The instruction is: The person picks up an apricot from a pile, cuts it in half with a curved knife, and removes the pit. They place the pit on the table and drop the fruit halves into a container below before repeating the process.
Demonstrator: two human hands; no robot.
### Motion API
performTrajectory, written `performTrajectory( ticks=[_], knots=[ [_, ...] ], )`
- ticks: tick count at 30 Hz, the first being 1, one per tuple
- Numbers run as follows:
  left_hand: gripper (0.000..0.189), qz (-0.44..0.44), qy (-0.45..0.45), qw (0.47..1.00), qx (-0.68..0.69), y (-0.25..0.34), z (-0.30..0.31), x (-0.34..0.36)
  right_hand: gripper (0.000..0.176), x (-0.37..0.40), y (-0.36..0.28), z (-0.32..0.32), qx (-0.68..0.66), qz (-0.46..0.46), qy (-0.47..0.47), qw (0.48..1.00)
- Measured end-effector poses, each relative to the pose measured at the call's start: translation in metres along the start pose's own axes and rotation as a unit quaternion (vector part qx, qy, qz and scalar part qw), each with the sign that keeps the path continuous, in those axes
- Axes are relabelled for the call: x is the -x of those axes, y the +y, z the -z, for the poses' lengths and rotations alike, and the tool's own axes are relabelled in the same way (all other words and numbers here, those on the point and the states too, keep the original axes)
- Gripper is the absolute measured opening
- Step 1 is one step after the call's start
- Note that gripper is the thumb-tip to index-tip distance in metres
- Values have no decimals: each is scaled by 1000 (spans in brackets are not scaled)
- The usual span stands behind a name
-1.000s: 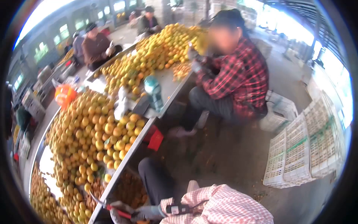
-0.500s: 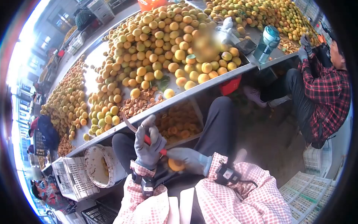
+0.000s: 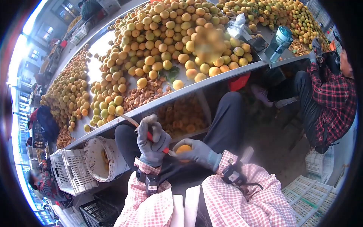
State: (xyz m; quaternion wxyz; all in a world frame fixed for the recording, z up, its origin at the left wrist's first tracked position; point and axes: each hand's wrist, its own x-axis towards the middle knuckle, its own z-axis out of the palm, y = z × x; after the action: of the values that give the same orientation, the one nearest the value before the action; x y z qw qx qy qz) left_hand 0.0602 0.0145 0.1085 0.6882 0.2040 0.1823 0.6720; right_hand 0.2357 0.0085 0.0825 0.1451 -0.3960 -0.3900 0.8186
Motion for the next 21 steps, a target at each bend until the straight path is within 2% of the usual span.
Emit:
performTrajectory(
  ticks=[2,3,5,9,10,12,13,14,16,18,20,21],
  knots=[
    [33,-4,-10,1000,5,-2,-2,3,40,3,6,-3,-60,11,-50,997],
    [33,-3,-44,999,-6,-3,1,3,40,6,4,-5,-60,11,-50,997],
    [31,15,-84,996,16,-2,3,5,42,14,-4,-8,-114,-57,-98,987],
    [31,17,-91,996,-14,-4,7,11,43,12,-5,-14,-92,-68,-81,990],
    [31,17,-91,996,-14,-2,3,10,43,13,-5,-14,-51,-38,-66,996],
    [29,-38,19,988,-146,1,-10,9,42,12,-7,-14,-8,-7,-53,999],
    [29,-53,75,987,-129,0,-15,8,41,13,-8,-15,18,26,-43,999],
    [29,-53,75,987,-129,0,-19,7,41,13,-10,-16,43,58,-33,997],
    [28,-97,144,971,-162,0,-23,6,42,14,-10,-18,38,54,-41,997],
    [29,-104,133,970,-175,1,-21,10,43,15,-9,-20,33,50,-50,997],
    [32,-104,75,976,-174,1,-21,16,47,17,-6,-22,124,126,-36,984],
    [32,-103,76,976,-174,0,-21,17,47,18,-6,-22,123,124,-36,984]
  ],
)
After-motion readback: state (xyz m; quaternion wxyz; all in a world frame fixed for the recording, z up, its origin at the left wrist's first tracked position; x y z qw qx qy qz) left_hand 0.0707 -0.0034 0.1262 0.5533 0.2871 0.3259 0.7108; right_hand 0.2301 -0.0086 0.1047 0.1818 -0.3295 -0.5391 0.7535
